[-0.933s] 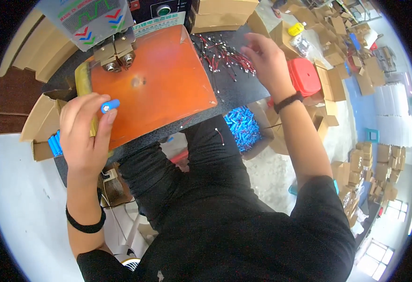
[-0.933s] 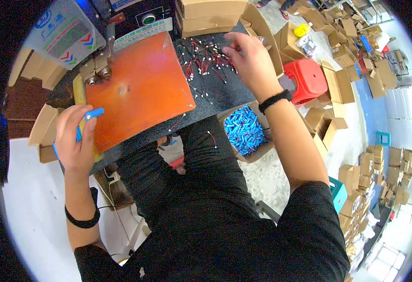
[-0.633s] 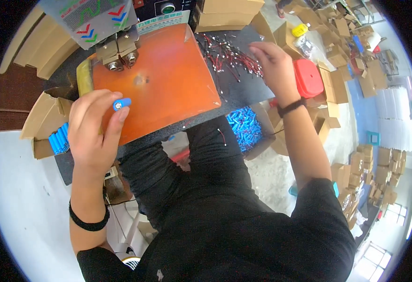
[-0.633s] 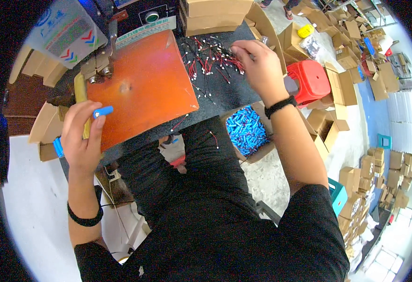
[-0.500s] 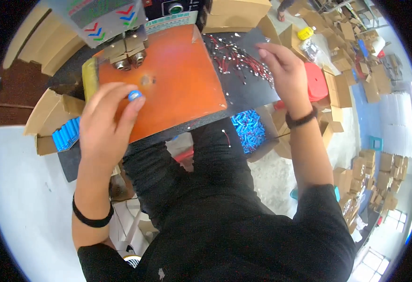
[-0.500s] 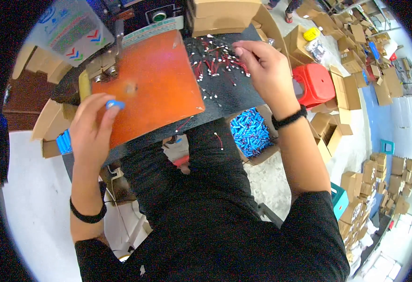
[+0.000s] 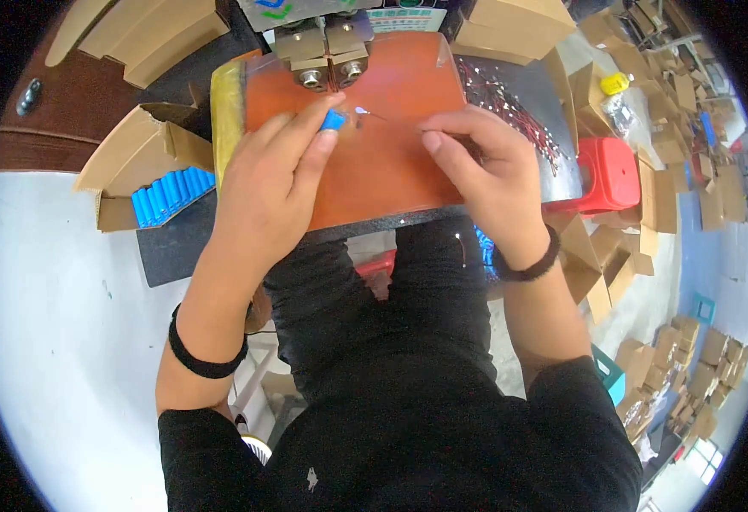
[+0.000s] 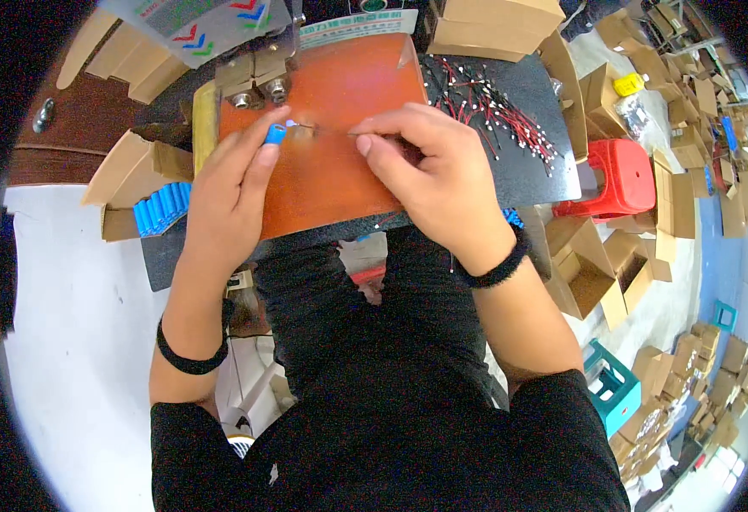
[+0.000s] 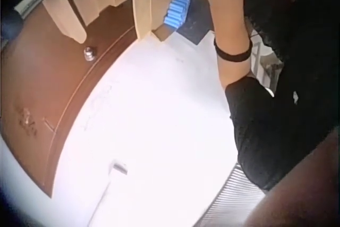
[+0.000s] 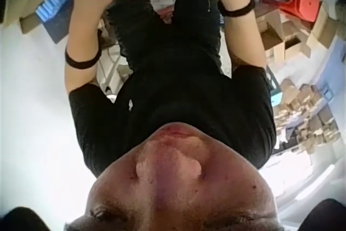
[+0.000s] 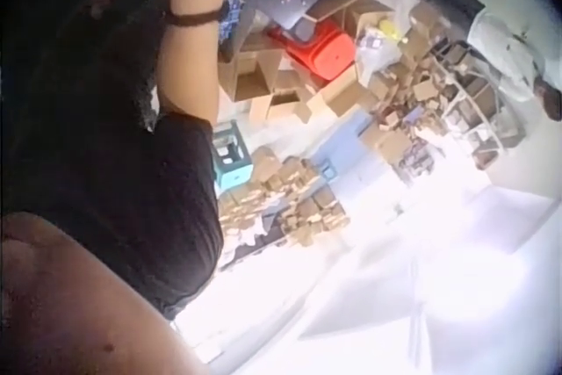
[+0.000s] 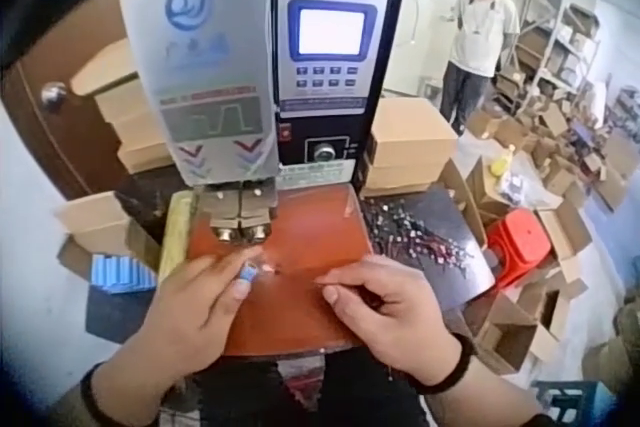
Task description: The person picks up a battery and a wire, positions them under a spot welder, and joins them together. After welding, the person sets the battery aside and repeats the process with a new battery and wire.
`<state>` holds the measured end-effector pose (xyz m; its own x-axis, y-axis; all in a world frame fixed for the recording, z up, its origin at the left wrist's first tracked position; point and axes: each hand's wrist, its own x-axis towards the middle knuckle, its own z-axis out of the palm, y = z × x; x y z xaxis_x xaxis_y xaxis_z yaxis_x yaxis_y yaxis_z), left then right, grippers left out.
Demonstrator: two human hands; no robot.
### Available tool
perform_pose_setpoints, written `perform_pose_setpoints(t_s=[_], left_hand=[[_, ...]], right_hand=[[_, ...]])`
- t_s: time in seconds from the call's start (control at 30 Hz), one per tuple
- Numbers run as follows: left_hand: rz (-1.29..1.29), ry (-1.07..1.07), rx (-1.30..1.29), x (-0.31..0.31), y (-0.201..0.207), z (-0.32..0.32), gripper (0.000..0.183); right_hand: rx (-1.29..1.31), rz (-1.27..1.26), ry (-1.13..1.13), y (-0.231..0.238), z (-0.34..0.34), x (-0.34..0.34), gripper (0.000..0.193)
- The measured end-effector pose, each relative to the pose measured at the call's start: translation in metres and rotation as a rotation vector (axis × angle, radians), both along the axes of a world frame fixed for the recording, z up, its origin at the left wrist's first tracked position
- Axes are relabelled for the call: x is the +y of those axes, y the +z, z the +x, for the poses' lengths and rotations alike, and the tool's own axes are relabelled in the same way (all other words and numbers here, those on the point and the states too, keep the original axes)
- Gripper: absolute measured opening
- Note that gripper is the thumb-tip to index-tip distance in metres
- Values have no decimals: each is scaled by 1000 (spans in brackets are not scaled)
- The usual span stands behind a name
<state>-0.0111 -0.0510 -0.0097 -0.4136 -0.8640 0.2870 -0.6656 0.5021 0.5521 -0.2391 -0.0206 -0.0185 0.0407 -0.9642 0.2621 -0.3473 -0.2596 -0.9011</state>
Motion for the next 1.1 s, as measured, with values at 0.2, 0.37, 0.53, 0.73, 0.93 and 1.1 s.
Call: perform_pose_setpoints(t_s=[0.2,0.37,0.53,0.73,0.93,1.1], left_hand=[[206,140,160,1,6,10,33],[134,7,239,-15,-4,-1,24],[248,-11,269,-26,-10,-4,25],[109,-9,236,-28,-18,-7,24],[55,4,221,-28,-19,-8,24],[60,16,130,-30,-17,-7,25]], right_hand=[[36,38,34,3,13,-7,9],[57,50,9,2,18,-17,6],[-15,7,-89,-10,21,-22,7],[-62,-52,-125,-11,24,-30,9],[-17,-98,-135,-15,26,-32,10],[-9,-86,-157,-12,25,-33,10]])
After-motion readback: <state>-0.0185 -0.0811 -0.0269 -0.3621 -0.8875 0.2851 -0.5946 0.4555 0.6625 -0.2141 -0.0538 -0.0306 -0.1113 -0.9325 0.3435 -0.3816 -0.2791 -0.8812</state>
